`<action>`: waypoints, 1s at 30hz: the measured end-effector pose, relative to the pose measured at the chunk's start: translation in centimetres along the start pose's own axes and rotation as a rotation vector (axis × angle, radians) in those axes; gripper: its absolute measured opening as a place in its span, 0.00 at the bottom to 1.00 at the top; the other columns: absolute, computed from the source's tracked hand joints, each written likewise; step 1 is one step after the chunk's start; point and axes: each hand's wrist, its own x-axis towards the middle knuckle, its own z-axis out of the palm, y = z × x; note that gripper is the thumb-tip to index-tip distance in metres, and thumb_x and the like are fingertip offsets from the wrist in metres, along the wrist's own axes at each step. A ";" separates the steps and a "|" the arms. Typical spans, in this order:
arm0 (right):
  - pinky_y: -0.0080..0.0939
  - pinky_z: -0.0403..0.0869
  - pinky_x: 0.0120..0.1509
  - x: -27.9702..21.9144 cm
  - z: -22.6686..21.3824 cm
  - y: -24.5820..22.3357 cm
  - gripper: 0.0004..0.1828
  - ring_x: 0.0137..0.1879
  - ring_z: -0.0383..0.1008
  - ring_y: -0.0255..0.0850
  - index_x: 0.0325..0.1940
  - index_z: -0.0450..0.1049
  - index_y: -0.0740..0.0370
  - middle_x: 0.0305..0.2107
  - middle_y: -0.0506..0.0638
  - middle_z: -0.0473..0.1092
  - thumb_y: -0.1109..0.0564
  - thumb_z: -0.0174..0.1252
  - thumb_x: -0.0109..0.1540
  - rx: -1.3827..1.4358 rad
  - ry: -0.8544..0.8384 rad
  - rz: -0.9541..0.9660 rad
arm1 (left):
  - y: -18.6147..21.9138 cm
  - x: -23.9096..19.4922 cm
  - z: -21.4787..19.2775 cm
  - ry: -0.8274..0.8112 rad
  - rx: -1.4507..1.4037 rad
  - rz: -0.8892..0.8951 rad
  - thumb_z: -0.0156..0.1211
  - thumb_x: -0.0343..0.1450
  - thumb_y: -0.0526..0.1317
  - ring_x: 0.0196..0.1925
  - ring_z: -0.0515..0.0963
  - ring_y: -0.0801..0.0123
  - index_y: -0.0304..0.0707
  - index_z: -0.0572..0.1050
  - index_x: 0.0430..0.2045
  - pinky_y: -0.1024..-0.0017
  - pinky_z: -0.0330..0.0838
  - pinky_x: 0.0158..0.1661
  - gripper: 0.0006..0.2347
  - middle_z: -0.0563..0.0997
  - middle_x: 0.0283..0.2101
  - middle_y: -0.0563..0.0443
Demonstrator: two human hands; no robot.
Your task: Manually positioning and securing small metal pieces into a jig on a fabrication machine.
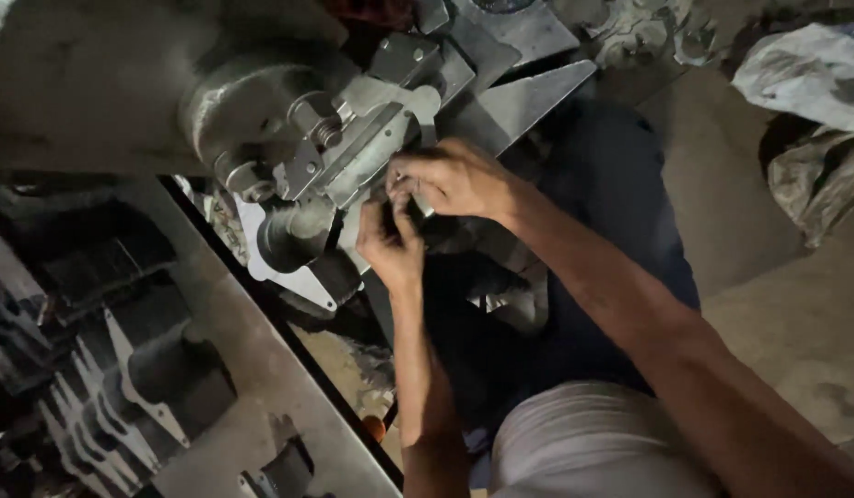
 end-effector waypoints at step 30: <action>0.43 0.82 0.62 -1.2 -1.4 -1.6 0.25 0.60 0.77 0.53 0.67 0.71 0.61 0.57 0.57 0.68 0.73 0.57 0.66 -0.338 0.357 -0.089 | 1.6 2.9 -3.0 0.119 -0.253 -0.325 0.73 0.66 0.32 0.36 0.72 0.65 0.31 0.73 0.52 0.70 0.68 0.39 0.20 0.77 0.42 0.42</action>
